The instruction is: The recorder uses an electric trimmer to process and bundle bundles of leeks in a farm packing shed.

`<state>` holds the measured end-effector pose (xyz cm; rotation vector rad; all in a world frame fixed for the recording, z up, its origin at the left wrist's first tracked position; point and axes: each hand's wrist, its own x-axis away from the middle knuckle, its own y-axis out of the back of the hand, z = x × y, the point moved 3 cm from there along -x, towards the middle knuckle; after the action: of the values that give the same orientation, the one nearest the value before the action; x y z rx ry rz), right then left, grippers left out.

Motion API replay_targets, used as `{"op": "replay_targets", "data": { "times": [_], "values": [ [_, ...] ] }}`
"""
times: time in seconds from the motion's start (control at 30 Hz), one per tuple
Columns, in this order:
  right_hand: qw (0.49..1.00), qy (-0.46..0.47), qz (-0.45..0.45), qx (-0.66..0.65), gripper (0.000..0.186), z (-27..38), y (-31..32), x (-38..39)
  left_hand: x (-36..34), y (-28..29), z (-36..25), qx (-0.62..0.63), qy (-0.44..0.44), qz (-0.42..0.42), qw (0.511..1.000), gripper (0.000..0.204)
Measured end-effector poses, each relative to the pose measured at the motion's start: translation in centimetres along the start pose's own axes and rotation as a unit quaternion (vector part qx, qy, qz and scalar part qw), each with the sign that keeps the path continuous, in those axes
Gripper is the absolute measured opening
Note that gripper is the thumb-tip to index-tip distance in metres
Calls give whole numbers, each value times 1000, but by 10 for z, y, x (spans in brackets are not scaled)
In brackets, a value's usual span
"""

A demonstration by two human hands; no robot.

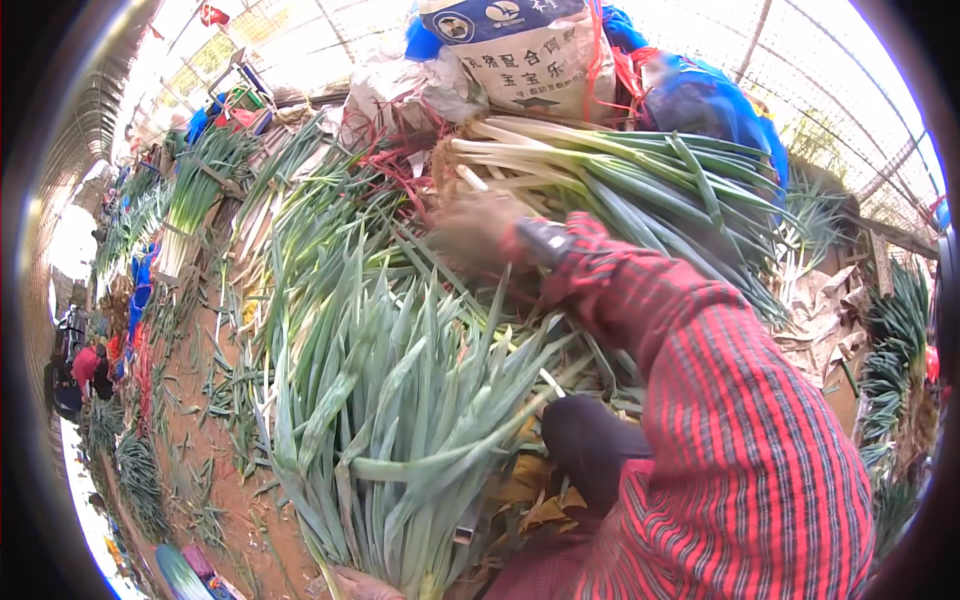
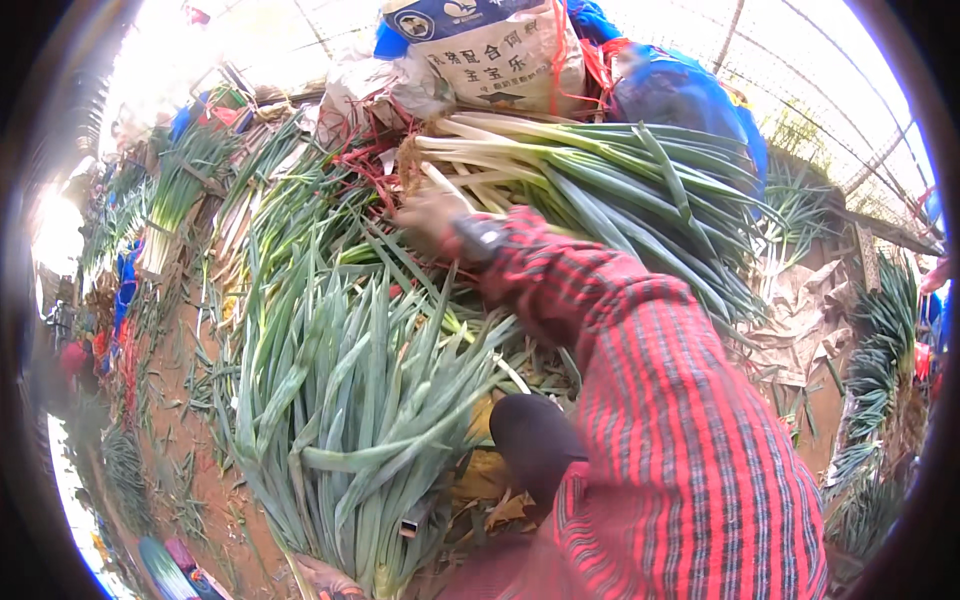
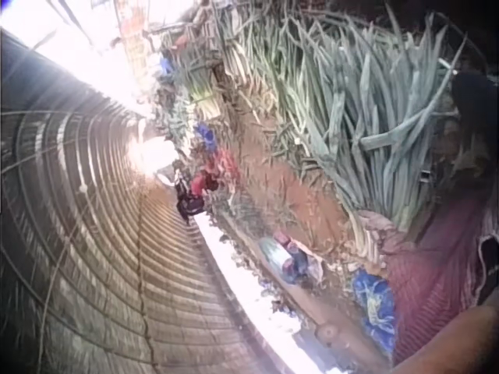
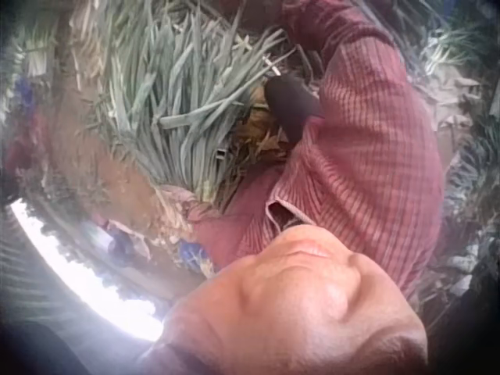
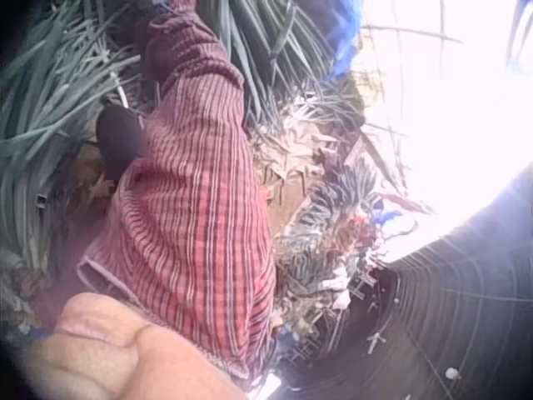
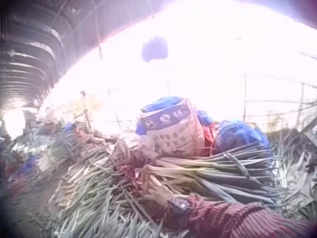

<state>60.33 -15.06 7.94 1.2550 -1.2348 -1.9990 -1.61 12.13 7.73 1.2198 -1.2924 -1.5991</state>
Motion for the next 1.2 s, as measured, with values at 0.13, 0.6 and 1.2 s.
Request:
{"op": "replay_targets", "data": {
  "times": [0.13,0.6,1.2],
  "values": [
    [958,-278,62,26,29,-160,-2,85,-21,-35,21,169,-39,-86,981,39],
    [871,-373,225,228,37,-232,27,124,-30,-61,64,180,-63,-143,971,37],
    [997,-52,55,23,17,-86,302,-56,-41,-105,50,317,8,-54,947,48]
  ]
}}
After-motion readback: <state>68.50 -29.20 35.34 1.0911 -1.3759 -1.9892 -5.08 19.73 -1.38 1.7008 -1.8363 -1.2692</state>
